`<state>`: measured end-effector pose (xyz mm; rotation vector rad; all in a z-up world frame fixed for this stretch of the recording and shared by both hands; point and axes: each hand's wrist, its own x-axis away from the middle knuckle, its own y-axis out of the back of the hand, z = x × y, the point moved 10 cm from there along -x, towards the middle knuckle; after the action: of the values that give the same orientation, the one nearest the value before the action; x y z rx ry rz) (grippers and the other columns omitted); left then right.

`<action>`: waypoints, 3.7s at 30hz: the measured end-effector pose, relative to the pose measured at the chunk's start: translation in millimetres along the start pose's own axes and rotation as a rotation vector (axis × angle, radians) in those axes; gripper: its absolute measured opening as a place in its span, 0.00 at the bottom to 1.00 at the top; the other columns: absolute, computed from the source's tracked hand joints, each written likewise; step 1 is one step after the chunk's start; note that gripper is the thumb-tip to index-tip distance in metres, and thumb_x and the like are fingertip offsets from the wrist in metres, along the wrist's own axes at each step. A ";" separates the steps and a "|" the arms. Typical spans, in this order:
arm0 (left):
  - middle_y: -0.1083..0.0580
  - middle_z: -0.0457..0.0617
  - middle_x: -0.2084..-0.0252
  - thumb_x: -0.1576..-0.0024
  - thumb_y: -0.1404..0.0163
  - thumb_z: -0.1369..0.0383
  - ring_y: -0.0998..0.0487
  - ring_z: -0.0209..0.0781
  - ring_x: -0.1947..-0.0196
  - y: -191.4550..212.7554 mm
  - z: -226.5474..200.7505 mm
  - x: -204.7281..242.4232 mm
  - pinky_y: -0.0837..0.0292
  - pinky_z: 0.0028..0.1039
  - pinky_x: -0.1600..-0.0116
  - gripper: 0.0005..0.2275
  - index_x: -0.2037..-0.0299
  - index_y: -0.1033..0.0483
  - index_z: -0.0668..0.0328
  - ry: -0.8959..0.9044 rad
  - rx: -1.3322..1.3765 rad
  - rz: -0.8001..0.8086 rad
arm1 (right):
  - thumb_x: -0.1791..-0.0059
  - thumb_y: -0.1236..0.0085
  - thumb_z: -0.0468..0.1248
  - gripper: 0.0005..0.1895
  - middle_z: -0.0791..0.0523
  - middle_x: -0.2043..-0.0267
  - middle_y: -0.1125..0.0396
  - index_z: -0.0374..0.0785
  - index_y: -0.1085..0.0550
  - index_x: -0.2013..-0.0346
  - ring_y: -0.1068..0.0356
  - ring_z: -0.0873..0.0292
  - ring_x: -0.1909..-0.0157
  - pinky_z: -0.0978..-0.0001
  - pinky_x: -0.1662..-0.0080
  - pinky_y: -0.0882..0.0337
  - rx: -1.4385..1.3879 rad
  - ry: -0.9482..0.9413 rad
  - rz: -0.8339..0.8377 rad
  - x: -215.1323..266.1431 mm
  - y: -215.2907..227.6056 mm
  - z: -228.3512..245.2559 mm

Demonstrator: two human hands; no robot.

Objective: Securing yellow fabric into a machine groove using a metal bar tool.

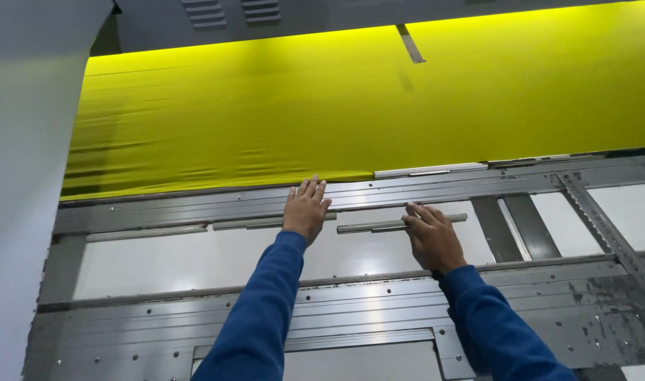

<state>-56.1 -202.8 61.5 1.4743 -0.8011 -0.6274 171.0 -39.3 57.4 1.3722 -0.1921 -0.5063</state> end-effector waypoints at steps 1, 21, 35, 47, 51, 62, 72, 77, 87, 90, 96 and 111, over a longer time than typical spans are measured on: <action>0.47 0.48 0.21 0.29 0.75 0.49 0.50 0.47 0.22 0.4 4.0 1.7 0.55 0.47 0.22 0.26 0.23 0.48 0.45 0.003 0.000 -0.001 | 0.44 0.51 0.44 0.17 0.59 0.33 0.34 0.55 0.24 0.42 0.39 0.50 0.28 0.51 0.33 0.36 0.000 0.003 0.000 -1.1 -1.3 2.8; 0.26 0.49 0.43 0.30 0.61 0.64 0.26 0.43 0.39 -10.2 136.8 -12.9 0.29 0.36 0.35 0.14 0.37 0.29 0.48 0.035 -0.005 -0.258 | 0.45 0.50 0.36 0.15 0.60 0.49 0.29 0.52 0.23 0.46 0.31 0.53 0.44 0.53 0.40 0.33 -0.118 0.022 -0.290 -157.1 -33.5 125.7; 0.26 0.44 0.55 0.42 0.48 0.63 0.24 0.43 0.50 -9.4 137.5 -67.7 0.26 0.35 0.47 0.07 0.57 0.17 0.45 -0.067 -0.040 -0.330 | 0.50 0.46 0.33 0.15 0.58 0.50 0.29 0.47 0.20 0.50 0.32 0.53 0.42 0.53 0.38 0.37 -0.150 0.072 -0.313 -207.1 -65.8 196.4; 0.27 0.47 0.55 0.43 0.49 0.69 0.24 0.46 0.50 17.4 126.1 -30.6 0.29 0.36 0.48 0.07 0.56 0.22 0.53 -0.154 -0.186 -0.690 | 0.57 0.42 0.40 0.06 0.61 0.58 0.31 0.50 0.22 0.66 0.33 0.54 0.48 0.60 0.47 0.35 -0.174 0.166 -0.382 -204.5 -95.9 246.5; 0.26 0.47 0.53 0.42 0.49 0.71 0.24 0.46 0.48 21.4 147.2 -23.0 0.30 0.37 0.45 0.08 0.55 0.21 0.53 -0.151 -0.051 -0.625 | 0.56 0.43 0.38 0.09 0.60 0.56 0.32 0.48 0.22 0.61 0.33 0.54 0.47 0.59 0.47 0.35 -0.063 0.189 -0.400 -202.0 -99.3 252.6; 0.25 0.45 0.53 0.39 0.48 0.73 0.24 0.43 0.47 10.5 154.9 -22.9 0.28 0.35 0.41 0.07 0.55 0.19 0.51 -0.059 0.023 -0.680 | 0.63 0.31 0.40 0.20 0.62 0.55 0.34 0.50 0.21 0.57 0.35 0.54 0.45 0.62 0.46 0.35 -0.030 0.159 -0.339 -214.1 -120.3 265.8; 0.26 0.43 0.60 0.38 0.51 0.73 0.22 0.41 0.52 3.2 158.8 -18.3 0.26 0.34 0.42 0.08 0.54 0.20 0.51 -0.031 0.069 -0.669 | 0.64 0.32 0.35 0.21 0.60 0.60 0.34 0.47 0.21 0.56 0.34 0.54 0.49 0.62 0.44 0.34 -0.127 0.178 -0.328 -211.0 -119.8 268.6; 0.28 0.43 0.65 0.40 0.50 0.73 0.22 0.42 0.57 8.3 155.2 -10.7 0.24 0.34 0.48 0.05 0.59 0.21 0.51 -0.046 0.023 -0.730 | 0.63 0.35 0.35 0.19 0.59 0.62 0.36 0.46 0.22 0.56 0.34 0.54 0.51 0.61 0.45 0.34 -0.164 0.186 -0.332 -199.5 -106.1 276.1; 0.29 0.45 0.69 0.50 0.44 0.71 0.22 0.46 0.62 -19.1 150.6 -8.0 0.23 0.33 0.54 0.04 0.67 0.26 0.53 -0.044 0.059 -0.724 | 0.58 0.38 0.35 0.12 0.61 0.65 0.33 0.51 0.20 0.61 0.32 0.59 0.54 0.69 0.50 0.31 0.028 0.272 -0.248 -179.9 -81.2 293.6; 0.30 0.44 0.68 0.53 0.42 0.72 0.23 0.43 0.62 -32.2 154.5 -17.2 0.24 0.32 0.54 0.08 0.67 0.27 0.51 -0.014 0.017 -0.689 | 0.50 0.41 0.34 0.05 0.53 0.71 0.28 0.44 0.19 0.64 0.26 0.48 0.61 0.59 0.56 0.28 -0.455 0.126 -0.058 -226.9 -92.1 267.4; 0.29 0.44 0.69 0.51 0.44 0.77 0.22 0.41 0.64 -8.0 149.8 -3.0 0.23 0.30 0.55 0.07 0.66 0.24 0.53 0.016 0.045 -0.654 | 0.45 0.53 0.59 0.29 0.45 0.73 0.27 0.40 0.21 0.75 0.24 0.36 0.64 0.44 0.62 0.26 -0.226 -0.195 -0.171 -308.7 -116.0 204.3; 0.21 0.52 0.62 0.42 0.49 0.70 0.19 0.46 0.56 18.6 144.1 8.7 0.21 0.35 0.47 0.06 0.60 0.18 0.58 0.063 0.108 -0.611 | 0.49 0.53 0.54 0.24 0.41 0.69 0.24 0.43 0.16 0.71 0.22 0.35 0.58 0.46 0.55 0.24 -0.179 -0.312 -0.047 -271.9 -108.1 201.4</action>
<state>-166.3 -297.4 70.7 1.8423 -0.3265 -0.9948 -177.0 -107.0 36.9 1.1206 -0.3605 -0.7592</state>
